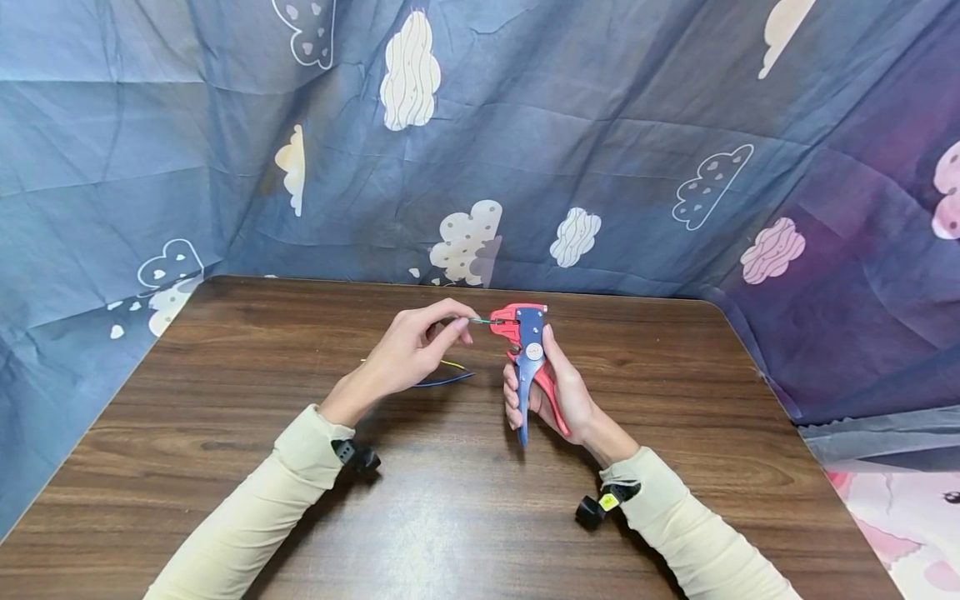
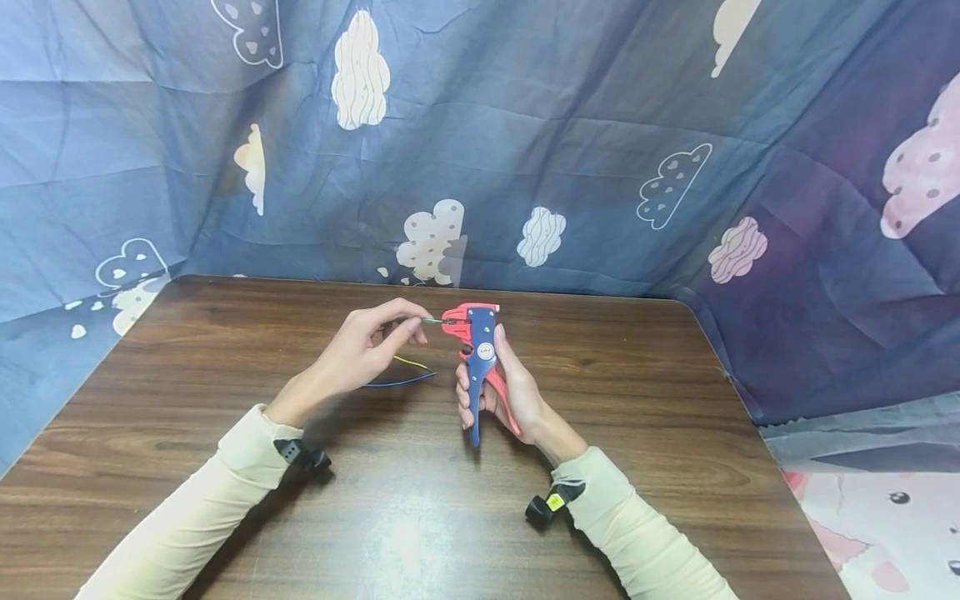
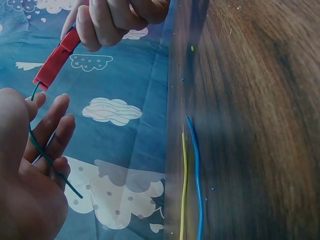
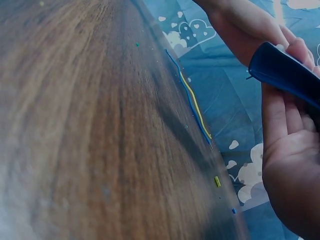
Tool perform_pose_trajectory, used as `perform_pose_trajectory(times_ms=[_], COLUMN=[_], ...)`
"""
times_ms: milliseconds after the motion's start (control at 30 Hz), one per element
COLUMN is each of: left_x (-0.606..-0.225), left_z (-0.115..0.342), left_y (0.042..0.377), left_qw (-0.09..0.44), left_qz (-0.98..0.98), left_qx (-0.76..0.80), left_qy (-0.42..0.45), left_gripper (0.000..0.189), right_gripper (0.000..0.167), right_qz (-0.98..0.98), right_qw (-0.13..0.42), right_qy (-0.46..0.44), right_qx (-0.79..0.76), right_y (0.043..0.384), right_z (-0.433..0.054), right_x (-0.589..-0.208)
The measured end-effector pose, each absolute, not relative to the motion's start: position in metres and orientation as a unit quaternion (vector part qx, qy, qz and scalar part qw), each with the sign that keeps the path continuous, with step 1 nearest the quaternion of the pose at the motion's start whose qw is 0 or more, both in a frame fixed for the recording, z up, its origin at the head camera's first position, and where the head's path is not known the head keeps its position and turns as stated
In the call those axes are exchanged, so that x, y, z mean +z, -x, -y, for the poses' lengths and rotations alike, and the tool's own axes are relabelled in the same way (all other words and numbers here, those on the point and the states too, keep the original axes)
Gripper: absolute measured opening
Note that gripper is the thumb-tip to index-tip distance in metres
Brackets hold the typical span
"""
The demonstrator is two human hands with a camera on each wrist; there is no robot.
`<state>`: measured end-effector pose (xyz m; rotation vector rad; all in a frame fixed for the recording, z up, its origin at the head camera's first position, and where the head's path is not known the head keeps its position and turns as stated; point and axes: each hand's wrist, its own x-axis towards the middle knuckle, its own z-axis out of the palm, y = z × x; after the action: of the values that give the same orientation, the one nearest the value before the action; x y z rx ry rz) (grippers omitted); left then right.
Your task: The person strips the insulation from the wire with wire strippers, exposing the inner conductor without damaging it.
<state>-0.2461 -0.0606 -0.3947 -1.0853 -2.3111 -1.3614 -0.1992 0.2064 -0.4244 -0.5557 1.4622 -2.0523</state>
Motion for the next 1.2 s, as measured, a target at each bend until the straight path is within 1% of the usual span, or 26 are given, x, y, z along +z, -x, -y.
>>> perform_pose_trajectory(times_ms=[300,667,1200], left_x=[-0.3942,-0.3938,-0.3961], left_z=[0.0603,0.0594,0.0582], left_y=[0.2452,0.2446,0.2438], left_qw=[0.120,0.116,0.119], left_qz=[0.795,0.794,0.787], left_qx=[-0.460,-0.464,-0.470], left_qy=[0.375,0.375,0.381], left_gripper=[0.021,0.020,0.019], right_gripper=[0.082,0.086,0.086], right_qz=[-0.548,-0.591,-0.610], right_qw=[0.267,0.237,0.190], right_qy=[0.225,0.202,0.195], right_qx=[-0.760,-0.744,-0.744], right_y=[0.1986,0.1981,0.1951], right_z=[-0.2052,-0.2028,-0.2000], right_x=[-0.4248,-0.4257,-0.4245])
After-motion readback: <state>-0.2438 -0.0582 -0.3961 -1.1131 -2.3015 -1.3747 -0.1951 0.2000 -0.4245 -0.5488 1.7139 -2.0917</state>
